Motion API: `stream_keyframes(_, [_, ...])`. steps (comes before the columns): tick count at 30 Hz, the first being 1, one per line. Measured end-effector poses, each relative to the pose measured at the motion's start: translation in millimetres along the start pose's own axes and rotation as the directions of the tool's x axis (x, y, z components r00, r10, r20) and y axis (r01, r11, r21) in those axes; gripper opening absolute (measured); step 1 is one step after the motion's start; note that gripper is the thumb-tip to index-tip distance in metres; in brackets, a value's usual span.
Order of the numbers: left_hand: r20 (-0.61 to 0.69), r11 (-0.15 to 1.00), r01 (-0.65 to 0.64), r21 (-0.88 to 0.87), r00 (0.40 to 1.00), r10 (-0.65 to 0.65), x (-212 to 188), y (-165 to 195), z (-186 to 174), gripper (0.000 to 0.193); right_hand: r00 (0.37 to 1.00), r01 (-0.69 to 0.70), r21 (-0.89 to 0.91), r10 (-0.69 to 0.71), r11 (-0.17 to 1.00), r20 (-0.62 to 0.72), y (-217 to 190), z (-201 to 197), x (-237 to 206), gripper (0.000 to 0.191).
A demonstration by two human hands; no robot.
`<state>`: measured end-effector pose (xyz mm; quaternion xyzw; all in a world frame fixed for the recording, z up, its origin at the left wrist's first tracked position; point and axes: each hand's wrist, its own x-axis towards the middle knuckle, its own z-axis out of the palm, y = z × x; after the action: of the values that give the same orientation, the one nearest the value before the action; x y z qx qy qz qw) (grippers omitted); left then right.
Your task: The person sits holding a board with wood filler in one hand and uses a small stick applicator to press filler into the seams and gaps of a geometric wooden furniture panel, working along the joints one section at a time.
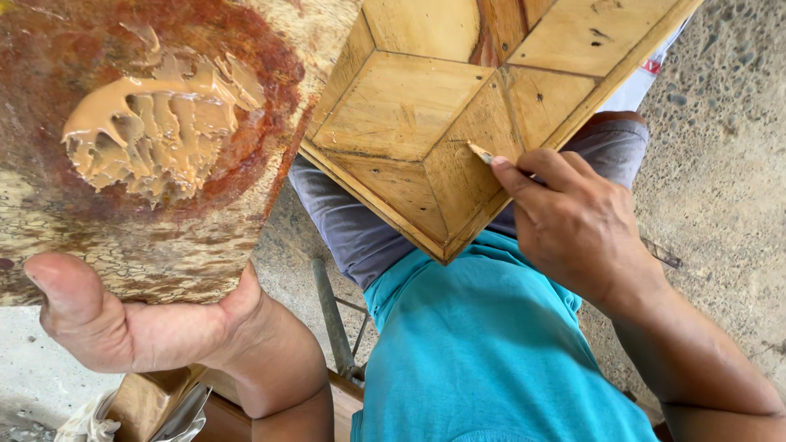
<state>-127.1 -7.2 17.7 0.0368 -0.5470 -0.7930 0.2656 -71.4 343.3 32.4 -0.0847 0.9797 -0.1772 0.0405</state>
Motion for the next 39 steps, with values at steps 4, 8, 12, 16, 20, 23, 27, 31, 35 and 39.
stream_keyframes(4, [0.026,0.995,-0.091,0.041,0.996,0.090,-8,-4,9,0.059,0.997,0.072,0.008,-0.073,0.997,0.013,-3,1,-2,0.035])
stream_keyframes(8, [0.057,0.949,-0.255,0.184,0.967,0.249,-16,-5,15,0.056,0.999,0.006,0.084,-0.003,0.996,-0.036,-2,-1,2,0.028])
stream_keyframes(12, [0.056,0.981,-0.161,0.111,0.986,0.156,-17,0,20,0.060,0.997,0.061,0.145,-0.055,0.988,-0.046,-2,0,2,0.031])
stream_keyframes(16, [0.038,0.994,-0.103,0.018,0.994,0.103,-19,4,27,0.068,0.989,-0.043,0.080,0.054,0.996,-0.139,0,-1,-4,0.029])
stream_keyframes(20, [0.051,1.000,-0.030,-0.007,0.998,0.030,-26,11,28,0.068,0.998,-0.053,0.211,0.061,0.976,-0.031,1,-6,-14,0.030])
stream_keyframes(23, [0.064,0.999,-0.040,-0.025,0.997,0.041,-27,9,26,0.065,0.978,-0.176,0.229,0.196,0.957,-0.071,20,-18,-19,0.026])
stream_keyframes(27, [0.066,0.973,-0.198,0.120,0.979,0.191,-26,1,23,0.061,0.966,-0.187,0.091,0.201,0.978,-0.164,60,-28,-27,0.023])
stream_keyframes(31, [0.108,0.947,-0.284,0.149,0.957,0.270,-28,0,17,0.054,0.973,-0.137,0.105,0.154,0.985,-0.175,82,-24,-27,0.023])
stream_keyframes(35, [0.111,0.912,-0.354,0.210,0.935,0.337,-34,6,8,0.047,0.979,-0.115,0.149,0.138,0.982,-0.151,87,-25,-26,0.025])
stream_keyframes(39, [0.066,0.907,-0.339,0.249,0.940,0.334,-41,9,-2,0.043,0.986,-0.063,0.105,0.078,0.993,-0.146,91,-25,-21,0.027])
